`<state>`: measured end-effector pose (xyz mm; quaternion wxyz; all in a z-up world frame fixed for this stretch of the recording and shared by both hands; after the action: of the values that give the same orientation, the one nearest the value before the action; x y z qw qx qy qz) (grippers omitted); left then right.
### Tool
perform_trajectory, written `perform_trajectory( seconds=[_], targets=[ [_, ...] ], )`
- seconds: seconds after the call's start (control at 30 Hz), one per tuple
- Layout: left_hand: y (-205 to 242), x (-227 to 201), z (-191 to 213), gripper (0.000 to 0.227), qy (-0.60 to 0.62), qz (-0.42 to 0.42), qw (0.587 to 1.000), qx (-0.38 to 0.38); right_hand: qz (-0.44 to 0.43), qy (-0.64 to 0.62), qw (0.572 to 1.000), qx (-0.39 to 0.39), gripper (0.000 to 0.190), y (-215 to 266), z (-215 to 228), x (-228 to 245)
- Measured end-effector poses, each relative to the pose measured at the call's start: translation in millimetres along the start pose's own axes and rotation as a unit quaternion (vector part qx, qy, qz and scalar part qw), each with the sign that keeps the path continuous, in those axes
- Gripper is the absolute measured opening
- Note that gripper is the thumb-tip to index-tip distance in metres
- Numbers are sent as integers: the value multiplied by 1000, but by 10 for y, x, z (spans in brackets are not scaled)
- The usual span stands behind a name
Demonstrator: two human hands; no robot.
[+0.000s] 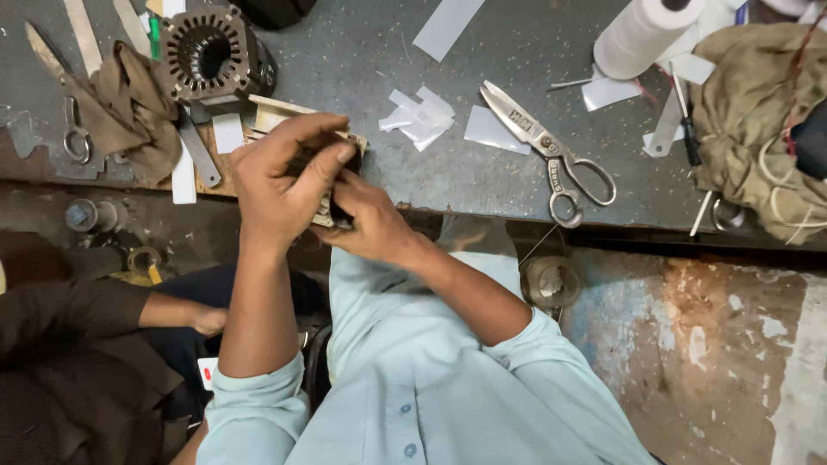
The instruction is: The person inserts small white rectangular pieces into the slots of a cylindrical metal stator core. They repeatedly pick up pieces from the table and place them into the core, rotating the core as needed. A second person is visible nearby using a phone.
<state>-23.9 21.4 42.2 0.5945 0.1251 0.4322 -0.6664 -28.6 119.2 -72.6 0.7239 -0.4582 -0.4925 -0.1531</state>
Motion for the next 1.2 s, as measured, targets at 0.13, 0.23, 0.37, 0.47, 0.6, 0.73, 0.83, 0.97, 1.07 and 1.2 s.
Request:
perform_trajectory(
  seconds=[0.13,0.23,0.37,0.47,0.6,0.73,0.83,0.97,1.07,1.2],
  targets=[
    [-219,187,-68,16,19,-29,998,-49,-91,2,996,16,48,-102,11,-139],
    [-313,402,-169,18,62,19,997,-34,-107,69,989,69,50,-94,168,-77],
    [-379,433,-264,20,18,7,999,39,-239,185,945,123,16,-126,746,-315],
    [-356,371,-276,21,-8,5,999,47,-193,278,940,-49,20,-266,1184,-325],
    [-388,302,-275,22,4,15,999,46,-143,316,934,-87,25,-409,1194,-330],
    [-388,227,-233,21,-3,-7,999,36,-162,313,932,-87,27,-435,1210,-354],
    [-424,142,-206,19,-8,10,1000,23,-121,319,935,-93,23,-458,1266,-224],
    [-397,-379,-77,26,-191,-241,945,-114,-182,96,969,-135,17,-410,1311,-106],
    [-410,-343,-185,30,-160,-209,962,-69,-154,-103,972,-146,12,-423,1242,36],
    [-503,11,-327,16,12,-63,998,11,-152,-212,946,-194,18,-521,1226,40]
  ],
)
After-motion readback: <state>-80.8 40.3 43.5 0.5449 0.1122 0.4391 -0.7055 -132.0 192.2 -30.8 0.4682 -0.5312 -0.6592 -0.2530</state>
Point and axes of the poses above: each hand's wrist, its own y-axis away from the middle knuckle, its own z-axis out of the back of the hand, x = y × z, the point moved 7 cm from there along -y, towards the middle knuckle, and after that the axes turned 11 degrees about -y, right-handed, at the moved point
